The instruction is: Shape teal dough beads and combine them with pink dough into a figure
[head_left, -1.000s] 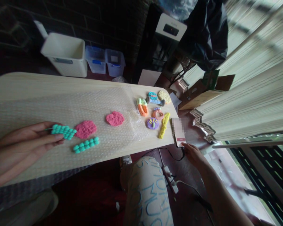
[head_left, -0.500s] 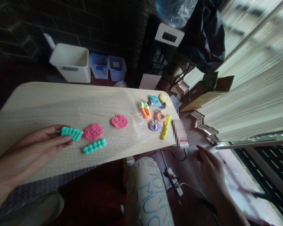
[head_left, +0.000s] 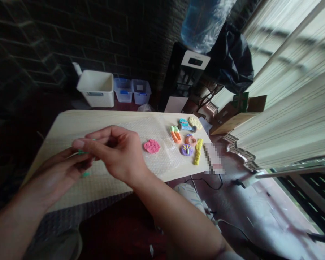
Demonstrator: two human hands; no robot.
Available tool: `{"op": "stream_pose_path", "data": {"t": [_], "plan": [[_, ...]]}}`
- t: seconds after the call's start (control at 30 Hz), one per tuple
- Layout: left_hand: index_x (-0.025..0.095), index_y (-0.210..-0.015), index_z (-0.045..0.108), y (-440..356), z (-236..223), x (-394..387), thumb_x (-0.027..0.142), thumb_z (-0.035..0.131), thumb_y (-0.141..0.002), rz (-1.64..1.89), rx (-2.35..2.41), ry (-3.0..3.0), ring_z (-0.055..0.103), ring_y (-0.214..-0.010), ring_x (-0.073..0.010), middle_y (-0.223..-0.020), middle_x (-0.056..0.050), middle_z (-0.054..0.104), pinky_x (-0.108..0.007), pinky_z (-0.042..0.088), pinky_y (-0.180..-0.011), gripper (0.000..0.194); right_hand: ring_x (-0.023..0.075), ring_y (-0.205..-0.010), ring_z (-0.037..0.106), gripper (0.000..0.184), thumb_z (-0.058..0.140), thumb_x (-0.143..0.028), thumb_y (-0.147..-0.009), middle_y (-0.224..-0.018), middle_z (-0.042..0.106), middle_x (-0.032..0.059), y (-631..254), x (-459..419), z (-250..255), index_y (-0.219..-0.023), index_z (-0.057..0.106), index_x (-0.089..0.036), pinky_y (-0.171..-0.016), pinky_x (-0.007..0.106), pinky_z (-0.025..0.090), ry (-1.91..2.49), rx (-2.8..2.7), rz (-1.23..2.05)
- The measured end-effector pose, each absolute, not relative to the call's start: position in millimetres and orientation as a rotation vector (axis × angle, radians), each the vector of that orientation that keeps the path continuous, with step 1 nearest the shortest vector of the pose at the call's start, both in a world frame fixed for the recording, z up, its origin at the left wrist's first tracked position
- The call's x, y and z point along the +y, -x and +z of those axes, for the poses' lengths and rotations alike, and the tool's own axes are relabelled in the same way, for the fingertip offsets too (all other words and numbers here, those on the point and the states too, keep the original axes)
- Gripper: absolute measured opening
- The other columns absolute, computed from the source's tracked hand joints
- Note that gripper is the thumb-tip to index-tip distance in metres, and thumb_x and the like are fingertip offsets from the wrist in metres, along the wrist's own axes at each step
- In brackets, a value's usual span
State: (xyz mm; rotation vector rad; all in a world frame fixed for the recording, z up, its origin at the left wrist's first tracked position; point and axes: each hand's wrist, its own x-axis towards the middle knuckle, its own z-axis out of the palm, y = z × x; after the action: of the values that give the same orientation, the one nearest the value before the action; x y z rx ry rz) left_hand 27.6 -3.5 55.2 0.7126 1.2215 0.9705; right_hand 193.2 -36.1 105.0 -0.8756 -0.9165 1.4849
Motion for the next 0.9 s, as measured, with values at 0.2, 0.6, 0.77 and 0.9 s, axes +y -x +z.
{"op": "stream_pose_path", "data": {"t": [0.2,0.6,0.77,0.9], "plan": [[0.018,-0.081,0.077,-15,42,-3,0.004,0.082,-0.062,1.064,1.253,-0.647,0.069,-0.081,-0.0163,-0.085,0.000,0.080,-0.022,0.058,-0.069,0.024,0.0198,-0.078,0.076,0.042,0.099,-0.054,-0.069,-0.085,0.080,0.0020,-192,1,61,-0.088,0.076,-0.024,-0.082,0.038,0.066,0.839,-0.769,1.586],[0.015,-0.088,0.080,-17,18,3,0.017,0.095,-0.068,1.044,1.007,-0.656,0.067,-0.078,-0.0148,-0.086,-0.004,0.077,-0.026,0.051,-0.072,0.025,0.0152,-0.071,0.070,0.027,0.098,-0.034,-0.072,-0.079,0.079,0.0019,-236,21,36,-0.090,0.083,-0.020,-0.071,0.032,0.059,1.071,-0.928,1.306],[0.015,-0.089,0.079,-21,11,5,0.018,0.096,-0.069,1.050,0.907,-0.581,0.067,-0.079,-0.0160,-0.086,-0.005,0.077,-0.030,0.050,-0.075,0.027,0.0165,-0.069,0.073,0.030,0.091,-0.043,-0.082,-0.083,0.080,0.0061,-231,28,31,-0.091,0.080,-0.017,-0.070,0.035,0.062,1.071,-0.868,1.360],[0.016,-0.090,0.076,-21,10,5,0.020,0.098,-0.068,1.065,0.901,-0.559,0.067,-0.076,-0.0155,-0.085,-0.004,0.076,-0.032,0.049,-0.076,0.031,0.0112,-0.054,0.061,0.031,0.093,-0.044,-0.079,-0.068,0.073,0.0024,-229,26,33,-0.080,0.078,-0.017,-0.052,0.026,0.051,1.088,-0.936,1.327]]}}
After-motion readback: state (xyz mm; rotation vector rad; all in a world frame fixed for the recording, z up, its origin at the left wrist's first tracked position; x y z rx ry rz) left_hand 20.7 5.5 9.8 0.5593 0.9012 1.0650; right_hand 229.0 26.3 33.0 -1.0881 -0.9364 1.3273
